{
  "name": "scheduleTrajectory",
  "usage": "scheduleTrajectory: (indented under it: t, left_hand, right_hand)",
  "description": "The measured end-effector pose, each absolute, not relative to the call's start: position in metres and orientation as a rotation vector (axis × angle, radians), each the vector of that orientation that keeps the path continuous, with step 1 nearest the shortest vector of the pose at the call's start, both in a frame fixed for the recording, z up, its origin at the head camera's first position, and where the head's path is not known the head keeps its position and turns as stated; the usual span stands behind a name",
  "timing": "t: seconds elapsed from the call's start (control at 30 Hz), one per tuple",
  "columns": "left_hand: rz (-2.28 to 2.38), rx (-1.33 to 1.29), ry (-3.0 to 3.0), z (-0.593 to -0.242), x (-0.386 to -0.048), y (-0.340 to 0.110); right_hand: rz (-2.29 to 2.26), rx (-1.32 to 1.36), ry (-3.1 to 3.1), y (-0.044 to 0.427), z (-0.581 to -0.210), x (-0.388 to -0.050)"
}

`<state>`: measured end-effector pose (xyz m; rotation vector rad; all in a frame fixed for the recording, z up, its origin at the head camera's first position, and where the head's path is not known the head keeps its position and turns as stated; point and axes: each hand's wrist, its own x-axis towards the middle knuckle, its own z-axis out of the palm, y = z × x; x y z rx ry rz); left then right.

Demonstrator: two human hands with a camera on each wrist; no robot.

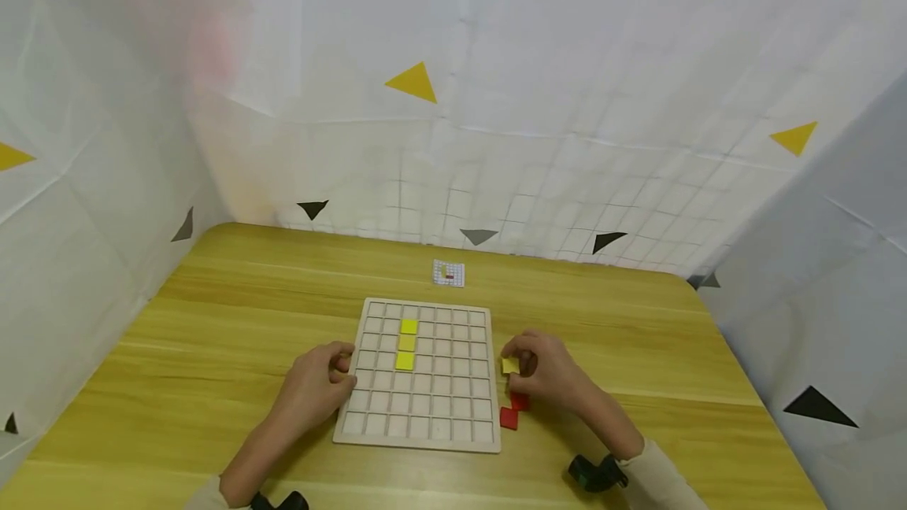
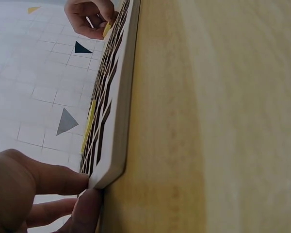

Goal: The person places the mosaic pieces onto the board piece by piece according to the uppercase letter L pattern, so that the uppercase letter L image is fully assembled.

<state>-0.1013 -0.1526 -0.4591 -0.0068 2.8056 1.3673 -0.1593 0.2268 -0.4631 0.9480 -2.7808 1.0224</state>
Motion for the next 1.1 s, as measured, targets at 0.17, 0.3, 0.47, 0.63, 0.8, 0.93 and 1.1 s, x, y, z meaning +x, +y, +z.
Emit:
scheduleTrajectory:
  t: [0.17, 0.3, 0.47, 0.63, 0.8, 0.93, 1.1]
  left_hand:
    - [1.382, -0.006, 2.796, -0.461, -0.102, -0.154]
    - [1.384, -0.013, 2.797, -0.461, -0.102, -0.154]
    - [1.39, -0.009, 2.791, -0.46, -0.102, -0.153]
    - [1.391, -0.01, 2.791, -0.459, -0.101, -0.153]
    - [1.39, 0.014, 2.818, -0.46, -0.1, -0.153]
    - [1.391, 0.028, 2.828, -0.46, -0.1, -0.153]
    - [1.397, 0.015, 2.825, -0.46, -0.1, -0.153]
  right_hand:
    - [1.02, 0.917, -2.804, 0.225, -0.458, -0.159]
    - [1.02, 0.903, -2.807, 0.222, -0.453, -0.16]
    - [1.011, 0.912, -2.813, 0.218, -0.449, -0.161]
    - [1.003, 0.94, -2.817, 0.211, -0.447, -0.162]
    - [1.01, 0.951, -2.811, 0.203, -0.443, -0.161]
    - [1.037, 0.959, -2.805, 0.197, -0.442, -0.161]
    - [1.056, 0.981, -2.795, 0.19, -0.442, -0.163]
